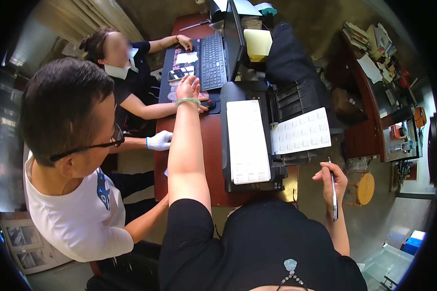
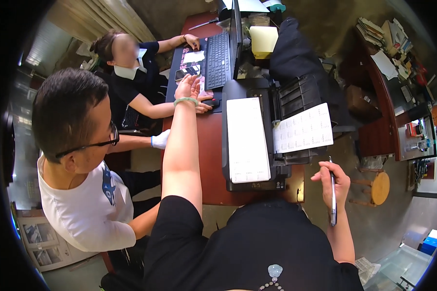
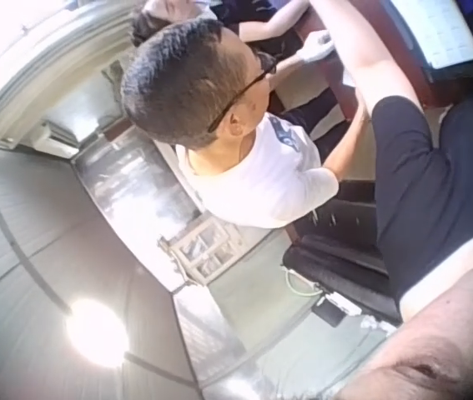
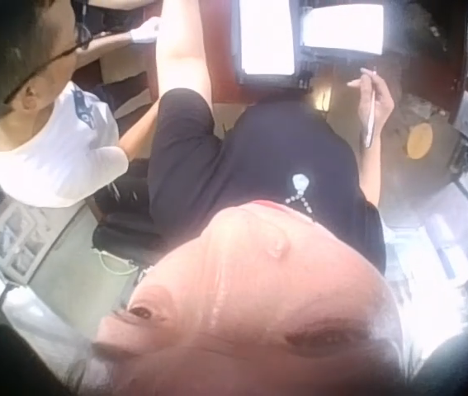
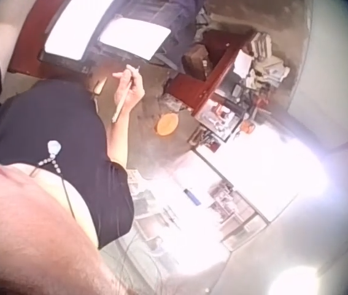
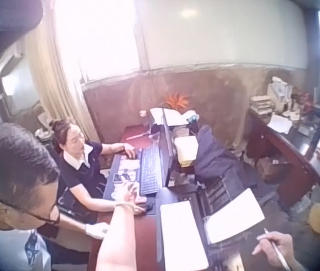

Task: The recorder is filling out information on small paper slips and sorting them in an office environment.

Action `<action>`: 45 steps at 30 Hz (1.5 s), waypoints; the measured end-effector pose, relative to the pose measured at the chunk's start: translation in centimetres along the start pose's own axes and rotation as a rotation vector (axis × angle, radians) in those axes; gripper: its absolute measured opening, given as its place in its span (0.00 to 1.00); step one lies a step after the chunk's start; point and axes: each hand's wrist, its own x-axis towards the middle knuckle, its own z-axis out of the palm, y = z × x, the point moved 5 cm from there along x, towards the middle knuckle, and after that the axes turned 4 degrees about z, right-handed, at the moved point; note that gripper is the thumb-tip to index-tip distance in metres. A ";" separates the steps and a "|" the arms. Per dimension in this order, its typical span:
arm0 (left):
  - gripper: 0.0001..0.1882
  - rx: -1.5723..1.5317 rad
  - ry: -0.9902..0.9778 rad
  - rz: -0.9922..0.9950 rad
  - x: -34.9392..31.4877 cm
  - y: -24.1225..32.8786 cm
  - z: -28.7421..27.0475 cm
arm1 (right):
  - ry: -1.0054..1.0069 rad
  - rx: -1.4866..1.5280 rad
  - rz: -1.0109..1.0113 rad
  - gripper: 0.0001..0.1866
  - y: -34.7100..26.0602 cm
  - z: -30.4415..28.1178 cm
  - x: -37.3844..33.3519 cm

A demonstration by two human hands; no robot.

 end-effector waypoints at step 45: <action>0.55 -0.641 0.310 -0.151 4.4 -2.0 -2.8 | 0.163 -0.060 0.132 0.10 0.9 -0.6 1.2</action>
